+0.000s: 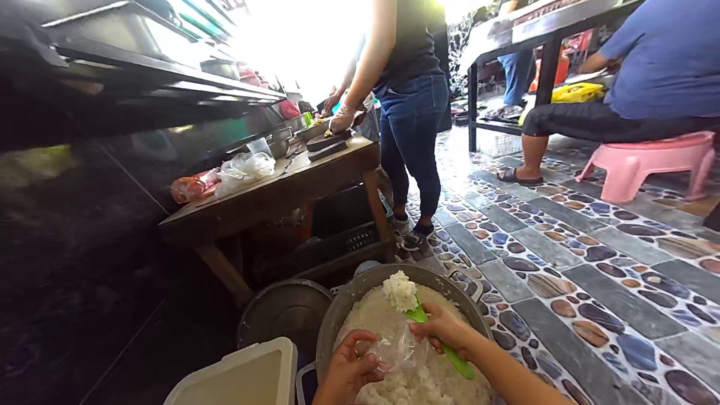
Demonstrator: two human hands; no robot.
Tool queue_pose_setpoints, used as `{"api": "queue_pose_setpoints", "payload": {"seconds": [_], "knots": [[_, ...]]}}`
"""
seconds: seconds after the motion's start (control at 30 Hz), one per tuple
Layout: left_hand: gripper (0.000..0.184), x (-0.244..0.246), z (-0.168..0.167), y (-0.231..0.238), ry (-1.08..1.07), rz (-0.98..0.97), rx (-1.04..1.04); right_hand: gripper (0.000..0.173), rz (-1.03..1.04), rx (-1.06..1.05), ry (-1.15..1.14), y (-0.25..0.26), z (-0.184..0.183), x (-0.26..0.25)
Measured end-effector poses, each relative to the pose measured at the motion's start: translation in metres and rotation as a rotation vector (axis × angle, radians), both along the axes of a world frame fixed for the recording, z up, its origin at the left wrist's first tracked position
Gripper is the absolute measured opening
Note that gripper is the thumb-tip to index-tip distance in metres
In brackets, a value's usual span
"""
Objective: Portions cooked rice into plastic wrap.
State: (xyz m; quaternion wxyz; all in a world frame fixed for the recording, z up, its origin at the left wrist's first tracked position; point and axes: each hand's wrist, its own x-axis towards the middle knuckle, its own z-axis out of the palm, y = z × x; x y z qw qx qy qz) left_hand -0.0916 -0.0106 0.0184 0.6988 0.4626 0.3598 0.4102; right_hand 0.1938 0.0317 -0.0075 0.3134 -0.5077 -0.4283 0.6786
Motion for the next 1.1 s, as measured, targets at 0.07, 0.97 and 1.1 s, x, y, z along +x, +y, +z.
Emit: {"api": "queue_pose_setpoints", "payload": {"seconds": [0.07,0.97,1.1], "knots": [[0.025,0.000,-0.005,0.007,0.212,-0.016,-0.034,0.050,-0.003,0.013,-0.020,0.004,-0.001,0.004],[0.025,-0.002,0.007,0.004,0.478,0.555,-0.003,0.040,-0.015,-0.012,-0.098,0.004,0.016,-0.028],[0.023,0.023,-0.007,0.008,0.435,0.357,0.046,0.056,-0.030,-0.075,0.091,-0.006,0.011,-0.041]]}}
